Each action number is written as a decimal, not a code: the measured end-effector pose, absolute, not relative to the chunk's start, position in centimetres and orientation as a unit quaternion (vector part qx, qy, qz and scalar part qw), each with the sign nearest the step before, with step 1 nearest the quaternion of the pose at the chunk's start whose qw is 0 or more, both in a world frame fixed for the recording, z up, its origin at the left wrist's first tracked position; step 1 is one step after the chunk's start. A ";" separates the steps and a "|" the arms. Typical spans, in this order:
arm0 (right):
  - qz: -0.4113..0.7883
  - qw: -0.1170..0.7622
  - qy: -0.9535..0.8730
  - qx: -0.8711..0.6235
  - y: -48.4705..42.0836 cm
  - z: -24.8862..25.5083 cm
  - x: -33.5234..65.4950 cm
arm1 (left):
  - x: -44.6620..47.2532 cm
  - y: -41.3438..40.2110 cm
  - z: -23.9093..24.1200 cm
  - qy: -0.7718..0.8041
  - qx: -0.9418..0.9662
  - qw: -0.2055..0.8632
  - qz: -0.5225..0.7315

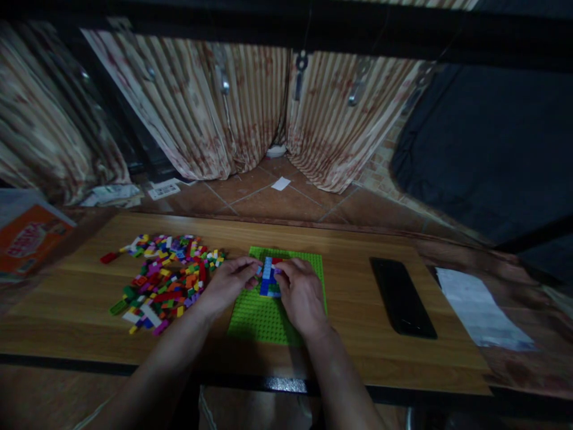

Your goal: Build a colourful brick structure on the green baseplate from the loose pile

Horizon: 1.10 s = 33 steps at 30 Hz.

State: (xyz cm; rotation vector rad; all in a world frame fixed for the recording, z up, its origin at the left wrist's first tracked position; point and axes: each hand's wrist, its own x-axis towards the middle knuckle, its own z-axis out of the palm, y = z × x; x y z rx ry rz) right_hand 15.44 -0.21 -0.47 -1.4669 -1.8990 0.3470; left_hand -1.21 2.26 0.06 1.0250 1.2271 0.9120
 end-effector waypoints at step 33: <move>0.127 0.336 -0.728 -0.584 0.2 -1.2 14.9 | -1.2 2.3 -2.0 0.506 0.548 0.546 0.381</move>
